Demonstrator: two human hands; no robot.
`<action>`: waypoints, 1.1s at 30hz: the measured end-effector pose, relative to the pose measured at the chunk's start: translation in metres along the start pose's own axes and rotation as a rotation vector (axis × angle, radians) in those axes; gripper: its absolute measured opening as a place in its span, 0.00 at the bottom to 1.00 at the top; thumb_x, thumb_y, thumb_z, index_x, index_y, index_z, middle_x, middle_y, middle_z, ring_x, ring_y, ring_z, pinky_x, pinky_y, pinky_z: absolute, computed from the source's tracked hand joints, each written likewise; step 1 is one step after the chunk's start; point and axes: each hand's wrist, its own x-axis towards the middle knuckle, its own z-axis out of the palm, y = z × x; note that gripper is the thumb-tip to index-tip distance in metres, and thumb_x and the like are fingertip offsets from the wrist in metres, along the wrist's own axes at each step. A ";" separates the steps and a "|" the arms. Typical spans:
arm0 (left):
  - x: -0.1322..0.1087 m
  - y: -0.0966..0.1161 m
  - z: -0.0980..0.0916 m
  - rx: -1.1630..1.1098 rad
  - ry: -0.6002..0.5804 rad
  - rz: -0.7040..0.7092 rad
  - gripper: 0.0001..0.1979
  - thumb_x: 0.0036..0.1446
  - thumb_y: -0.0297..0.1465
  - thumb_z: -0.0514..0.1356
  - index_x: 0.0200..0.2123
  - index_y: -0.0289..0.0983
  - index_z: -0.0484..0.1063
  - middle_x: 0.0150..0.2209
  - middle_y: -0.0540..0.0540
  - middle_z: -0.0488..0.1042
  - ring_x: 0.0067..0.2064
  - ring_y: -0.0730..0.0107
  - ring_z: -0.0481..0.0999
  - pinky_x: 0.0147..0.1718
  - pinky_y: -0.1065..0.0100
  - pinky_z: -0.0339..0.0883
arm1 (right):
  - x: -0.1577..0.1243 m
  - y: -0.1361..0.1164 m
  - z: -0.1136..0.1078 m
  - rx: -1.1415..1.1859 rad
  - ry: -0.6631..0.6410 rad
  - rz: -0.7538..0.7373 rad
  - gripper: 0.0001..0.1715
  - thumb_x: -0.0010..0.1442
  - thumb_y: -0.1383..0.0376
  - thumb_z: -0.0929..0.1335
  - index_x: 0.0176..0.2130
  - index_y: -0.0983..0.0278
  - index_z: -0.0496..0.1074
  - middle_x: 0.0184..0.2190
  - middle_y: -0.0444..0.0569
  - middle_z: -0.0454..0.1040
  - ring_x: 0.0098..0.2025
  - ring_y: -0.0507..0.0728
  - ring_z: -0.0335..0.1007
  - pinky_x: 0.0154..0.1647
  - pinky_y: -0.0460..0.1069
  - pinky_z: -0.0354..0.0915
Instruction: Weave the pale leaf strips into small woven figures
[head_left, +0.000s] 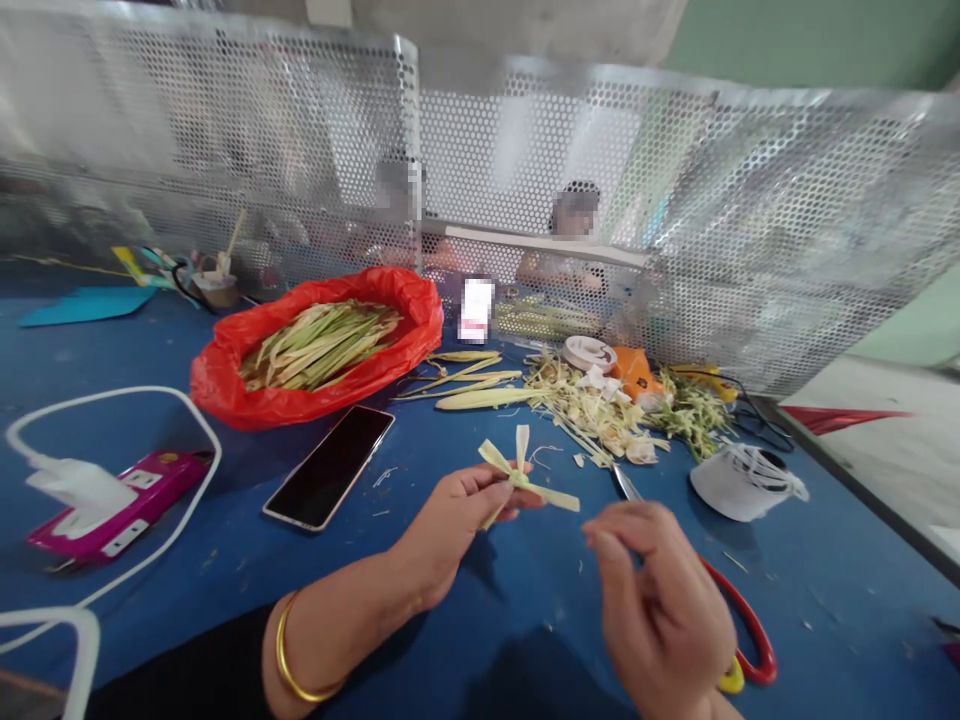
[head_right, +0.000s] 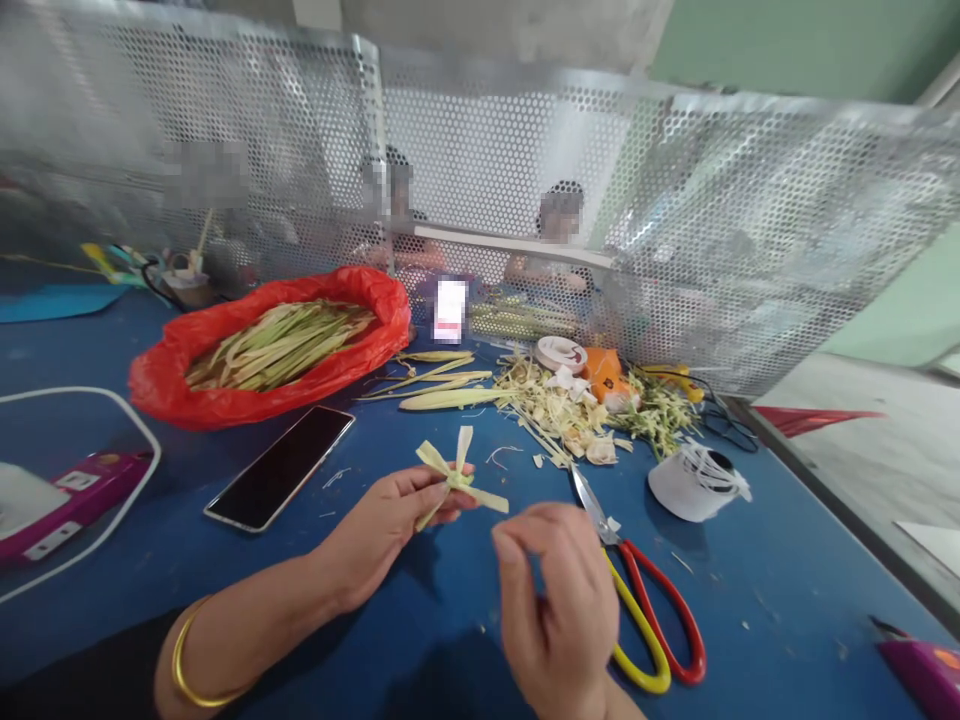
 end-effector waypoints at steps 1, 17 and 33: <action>0.000 0.000 0.000 -0.020 0.001 0.023 0.15 0.54 0.36 0.63 0.42 0.33 0.77 0.40 0.41 0.80 0.45 0.67 0.76 0.47 0.69 0.63 | -0.002 -0.001 0.003 0.018 -0.096 0.005 0.07 0.60 0.70 0.65 0.32 0.60 0.71 0.28 0.47 0.74 0.32 0.57 0.70 0.36 0.50 0.63; -0.006 -0.006 0.006 -0.164 0.021 0.016 0.13 0.46 0.31 0.68 0.37 0.32 0.79 0.33 0.43 0.80 0.28 0.75 0.70 0.28 0.73 0.60 | -0.011 0.001 0.039 0.442 -0.473 0.395 0.15 0.63 0.66 0.63 0.25 0.63 0.70 0.27 0.45 0.71 0.33 0.52 0.65 0.37 0.44 0.61; -0.003 0.005 0.001 -0.131 0.099 -0.053 0.16 0.47 0.35 0.66 0.39 0.33 0.77 0.23 0.50 0.73 0.28 0.73 0.71 0.36 0.69 0.66 | -0.002 0.016 0.030 0.342 -0.373 0.625 0.24 0.61 0.47 0.63 0.25 0.63 0.65 0.21 0.44 0.69 0.25 0.53 0.67 0.27 0.46 0.60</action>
